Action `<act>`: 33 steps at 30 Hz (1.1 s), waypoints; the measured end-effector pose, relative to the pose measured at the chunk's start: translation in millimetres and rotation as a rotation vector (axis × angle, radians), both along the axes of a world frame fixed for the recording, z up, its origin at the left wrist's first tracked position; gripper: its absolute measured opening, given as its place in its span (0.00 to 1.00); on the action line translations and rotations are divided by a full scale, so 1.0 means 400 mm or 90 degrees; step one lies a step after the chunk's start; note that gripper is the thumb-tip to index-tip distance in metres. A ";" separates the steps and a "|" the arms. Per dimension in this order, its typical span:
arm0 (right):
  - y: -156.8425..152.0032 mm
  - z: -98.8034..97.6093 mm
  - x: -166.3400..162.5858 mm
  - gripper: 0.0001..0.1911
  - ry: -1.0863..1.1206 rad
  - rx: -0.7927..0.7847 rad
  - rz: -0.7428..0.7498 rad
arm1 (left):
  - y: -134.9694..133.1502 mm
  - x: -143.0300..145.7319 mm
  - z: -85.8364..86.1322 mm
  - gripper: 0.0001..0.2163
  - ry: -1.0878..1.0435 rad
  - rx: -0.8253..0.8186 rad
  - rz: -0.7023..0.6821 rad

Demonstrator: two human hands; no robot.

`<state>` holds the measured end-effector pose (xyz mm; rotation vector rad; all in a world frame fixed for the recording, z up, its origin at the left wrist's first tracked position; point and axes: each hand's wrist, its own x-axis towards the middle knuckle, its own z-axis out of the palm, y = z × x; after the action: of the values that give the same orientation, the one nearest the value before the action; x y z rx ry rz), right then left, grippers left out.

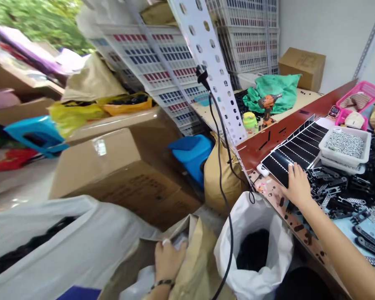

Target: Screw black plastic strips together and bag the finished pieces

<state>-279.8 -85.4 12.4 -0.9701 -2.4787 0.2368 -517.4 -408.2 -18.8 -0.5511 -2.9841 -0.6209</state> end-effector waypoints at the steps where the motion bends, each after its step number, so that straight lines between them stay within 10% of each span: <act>1: 0.004 0.001 -0.034 0.40 -0.048 0.001 -0.010 | -0.005 -0.004 -0.014 0.15 -0.004 0.005 -0.013; 7: 0.045 0.010 -0.083 0.13 -0.134 -0.113 0.006 | 0.064 0.101 -0.042 0.10 -0.284 0.159 -0.295; 14: 0.148 0.069 -0.028 0.16 -0.039 -0.121 -0.071 | 0.219 0.330 0.065 0.14 -0.531 0.268 -0.524; 21: 0.139 0.344 0.051 0.21 0.470 -0.043 0.018 | 0.397 0.446 0.123 0.24 -0.821 0.541 -0.611; 25: -0.007 0.460 0.260 0.14 0.306 0.040 0.186 | 0.513 0.422 0.159 0.38 -1.006 0.648 -0.565; 29: -0.146 0.395 0.482 0.11 0.117 0.043 0.248 | 0.616 0.355 0.190 0.46 -0.975 0.650 -0.480; 33: -0.192 0.251 0.623 0.12 0.074 0.093 0.075 | 0.686 0.348 0.181 0.26 -1.096 0.640 -0.379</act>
<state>-30.5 -162.1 112.9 -0.7306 -2.4115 0.1422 -378.1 -133.9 53.6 -1.0563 -2.2573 -3.8203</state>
